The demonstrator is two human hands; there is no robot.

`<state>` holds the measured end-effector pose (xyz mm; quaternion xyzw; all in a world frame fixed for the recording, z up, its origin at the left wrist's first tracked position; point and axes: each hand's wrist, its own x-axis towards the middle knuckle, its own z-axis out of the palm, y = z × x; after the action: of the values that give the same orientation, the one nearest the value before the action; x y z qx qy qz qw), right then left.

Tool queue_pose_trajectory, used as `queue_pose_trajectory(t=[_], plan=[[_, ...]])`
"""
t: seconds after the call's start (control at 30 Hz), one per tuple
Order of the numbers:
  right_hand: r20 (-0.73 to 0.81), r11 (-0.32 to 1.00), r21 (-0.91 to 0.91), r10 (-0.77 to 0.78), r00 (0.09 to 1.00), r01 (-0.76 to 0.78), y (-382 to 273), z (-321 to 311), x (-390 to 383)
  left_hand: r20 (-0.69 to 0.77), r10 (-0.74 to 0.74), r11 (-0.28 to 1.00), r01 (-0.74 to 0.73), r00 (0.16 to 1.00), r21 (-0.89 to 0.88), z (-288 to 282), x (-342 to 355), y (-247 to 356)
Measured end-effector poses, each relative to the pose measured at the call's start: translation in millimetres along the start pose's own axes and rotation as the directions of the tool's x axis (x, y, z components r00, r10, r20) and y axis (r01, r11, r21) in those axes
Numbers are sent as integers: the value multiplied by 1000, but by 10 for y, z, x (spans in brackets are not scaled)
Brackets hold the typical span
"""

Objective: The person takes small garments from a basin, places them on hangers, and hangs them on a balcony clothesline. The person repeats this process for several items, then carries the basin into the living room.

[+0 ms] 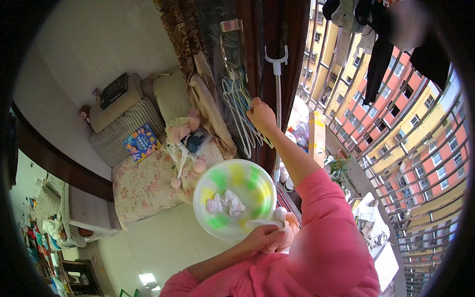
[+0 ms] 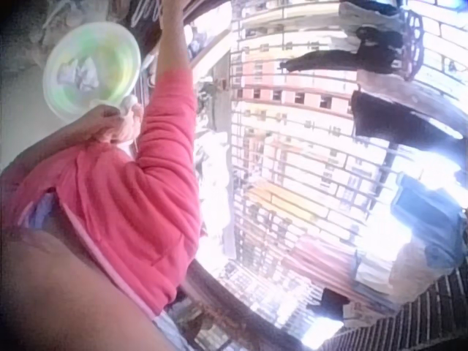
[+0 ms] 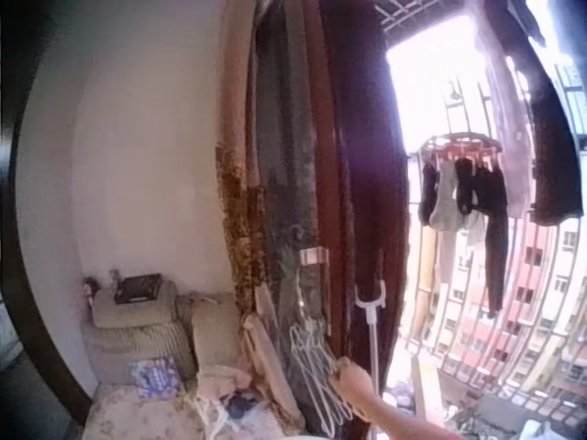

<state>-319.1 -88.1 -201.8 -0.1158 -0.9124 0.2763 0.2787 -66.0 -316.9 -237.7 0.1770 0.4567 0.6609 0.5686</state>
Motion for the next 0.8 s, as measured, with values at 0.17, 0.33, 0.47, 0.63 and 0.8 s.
queue_pose_trajectory(t=[0.17,0.33,0.47,0.63,0.8], plan=[[234,985,158,35,972,-73,-102,1,-179,32,18,997,-20,999,78,-14,69,-141],[101,981,186,-70,992,51,-92,433,-632,-23,13,996,-11,1000,90,35,65,-125],[109,984,176,-47,993,28,-173,328,-658,-20,-39,999,39,999,36,-33,12,-65],[140,929,368,-11,990,-42,62,105,-514,-13,-81,997,81,997,-14,-80,42,-145],[68,941,293,154,986,-167,270,-5,-415,-36,-45,999,45,998,5,-101,28,-92]])
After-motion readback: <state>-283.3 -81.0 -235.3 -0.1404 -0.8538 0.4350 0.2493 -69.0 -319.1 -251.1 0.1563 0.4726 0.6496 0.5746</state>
